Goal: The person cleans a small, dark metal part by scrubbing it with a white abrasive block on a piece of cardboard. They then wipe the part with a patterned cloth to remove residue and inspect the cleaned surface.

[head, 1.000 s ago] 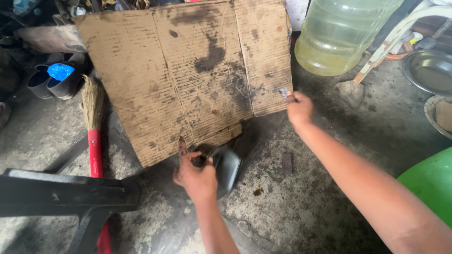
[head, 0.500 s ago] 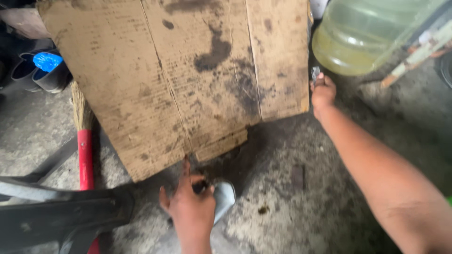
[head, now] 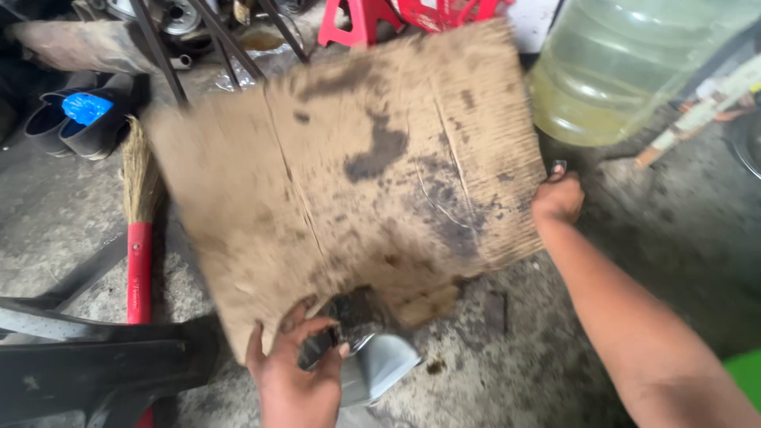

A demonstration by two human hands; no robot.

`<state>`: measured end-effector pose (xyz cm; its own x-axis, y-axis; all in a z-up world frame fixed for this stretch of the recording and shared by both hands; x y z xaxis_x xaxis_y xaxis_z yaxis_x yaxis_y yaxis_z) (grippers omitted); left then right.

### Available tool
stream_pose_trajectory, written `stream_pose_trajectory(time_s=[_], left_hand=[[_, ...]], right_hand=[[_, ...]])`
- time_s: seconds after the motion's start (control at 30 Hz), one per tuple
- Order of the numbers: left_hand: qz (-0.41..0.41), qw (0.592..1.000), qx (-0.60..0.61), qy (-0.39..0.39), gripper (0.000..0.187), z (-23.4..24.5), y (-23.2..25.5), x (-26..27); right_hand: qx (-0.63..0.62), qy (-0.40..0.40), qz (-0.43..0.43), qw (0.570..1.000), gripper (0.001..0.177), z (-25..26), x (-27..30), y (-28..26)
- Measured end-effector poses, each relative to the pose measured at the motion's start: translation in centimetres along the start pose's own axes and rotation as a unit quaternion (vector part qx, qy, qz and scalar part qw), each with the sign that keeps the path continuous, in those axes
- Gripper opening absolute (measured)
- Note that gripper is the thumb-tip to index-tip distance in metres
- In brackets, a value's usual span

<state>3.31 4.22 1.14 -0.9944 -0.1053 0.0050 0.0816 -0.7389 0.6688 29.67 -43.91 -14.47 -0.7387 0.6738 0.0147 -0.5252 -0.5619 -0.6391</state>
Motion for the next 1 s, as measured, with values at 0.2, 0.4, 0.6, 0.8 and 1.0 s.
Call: stream_pose_trajectory(time_s=[0.2,0.4,0.6,0.8,1.0], left_hand=[[-0.116,0.981,0.119,0.101,0.075,5.1,6.2,2.4],[-0.052,0.994,0.07,0.06,0.074,3.4,9.7,0.8],[-0.039,0.999,0.006,0.009,0.059,-1.0,8.2,-2.3],[0.002,0.997,0.074,0.005,0.062,-4.9,5.5,-3.4],[0.046,0.997,0.039,0.042,0.049,-6.3,3.7,-4.7]], right_hand=[[0.189,-0.025,0.105,0.976,0.039,4.1,3.1,2.7],[0.24,-0.048,0.078,0.967,0.037,5.7,7.3,9.2],[0.213,0.049,0.188,0.957,0.021,7.9,11.7,7.9],[-0.008,-0.047,0.342,0.938,0.016,6.2,14.6,-2.9],[-0.195,-0.286,0.323,0.881,0.01,1.3,17.9,-10.1]])
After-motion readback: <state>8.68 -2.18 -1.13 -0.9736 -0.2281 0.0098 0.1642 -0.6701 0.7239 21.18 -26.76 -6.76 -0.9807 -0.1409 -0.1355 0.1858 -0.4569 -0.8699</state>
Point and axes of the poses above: each hand's wrist, its own x-axis away from the middle knuckle, its own z-axis out of the back of the hand, y = z × x, the point moved 6 cm from there along -x, towards the middle knuckle, and after that the axes turned 14 degrees about -y, right-handed, at the moved point
